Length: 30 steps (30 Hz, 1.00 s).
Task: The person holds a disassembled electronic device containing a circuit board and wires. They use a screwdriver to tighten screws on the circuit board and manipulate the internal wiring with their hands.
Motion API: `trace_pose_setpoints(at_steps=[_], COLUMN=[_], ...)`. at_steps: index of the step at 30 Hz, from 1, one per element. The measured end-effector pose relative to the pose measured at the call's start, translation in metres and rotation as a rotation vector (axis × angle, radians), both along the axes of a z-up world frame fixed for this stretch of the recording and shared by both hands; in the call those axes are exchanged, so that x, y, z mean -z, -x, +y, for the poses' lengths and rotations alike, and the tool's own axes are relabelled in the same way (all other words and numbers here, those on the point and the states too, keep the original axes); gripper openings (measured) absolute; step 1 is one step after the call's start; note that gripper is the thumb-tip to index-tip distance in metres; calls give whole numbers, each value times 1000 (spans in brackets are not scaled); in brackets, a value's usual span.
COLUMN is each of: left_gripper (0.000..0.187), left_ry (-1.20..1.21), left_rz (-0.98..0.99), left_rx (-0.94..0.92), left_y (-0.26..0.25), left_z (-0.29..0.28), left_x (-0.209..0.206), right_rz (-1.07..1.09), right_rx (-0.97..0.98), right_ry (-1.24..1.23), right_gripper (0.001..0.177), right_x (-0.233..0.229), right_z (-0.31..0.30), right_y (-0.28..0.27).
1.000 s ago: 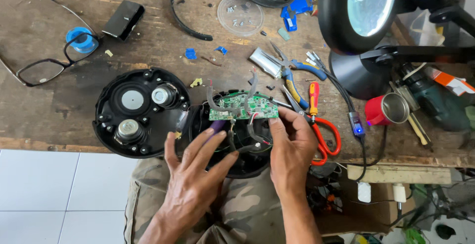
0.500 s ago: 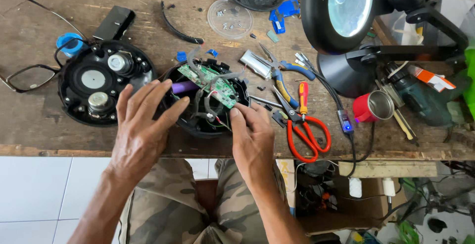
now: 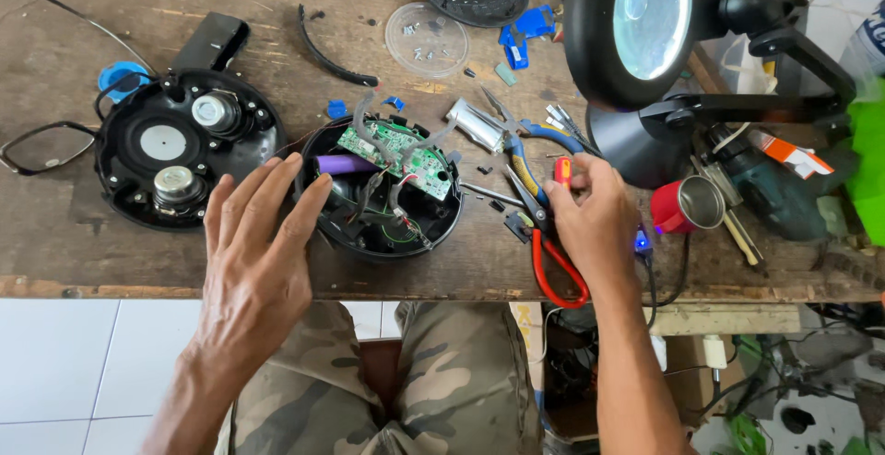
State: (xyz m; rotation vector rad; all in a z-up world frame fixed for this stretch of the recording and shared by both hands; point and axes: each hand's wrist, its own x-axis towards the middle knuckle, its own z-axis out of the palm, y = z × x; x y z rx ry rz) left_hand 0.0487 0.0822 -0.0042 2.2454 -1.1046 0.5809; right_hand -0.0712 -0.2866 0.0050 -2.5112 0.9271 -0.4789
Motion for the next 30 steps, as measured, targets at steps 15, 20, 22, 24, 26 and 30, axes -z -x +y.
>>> trace_pose_setpoints(at_steps=[15, 20, 22, 24, 26, 30], left_gripper=[31, 33, 35, 36, 35, 39], left_ry=[365, 414, 426, 504, 575, 682], left_rz=[321, 458, 504, 801, 903, 1127], left_rx=[84, 218, 245, 156, 170, 185], left_y=[110, 121, 129, 140, 140, 128], left_z=[-14, -21, -27, -34, -45, -83], left_x=[-17, -8, -6, -3, -2, -5], right_rz=[-22, 159, 198, -31, -31, -170], right_rx=[-261, -228, -230, -170, -58, -85], right_ry=[236, 254, 299, 233, 98, -299], right_gripper=[8, 17, 18, 17, 13, 33], right_x=[44, 22, 23, 26, -6, -33], right_z=[-67, -47, -48, -54, -14, 62], right_y=[-31, -31, -26, -17, -9, 13])
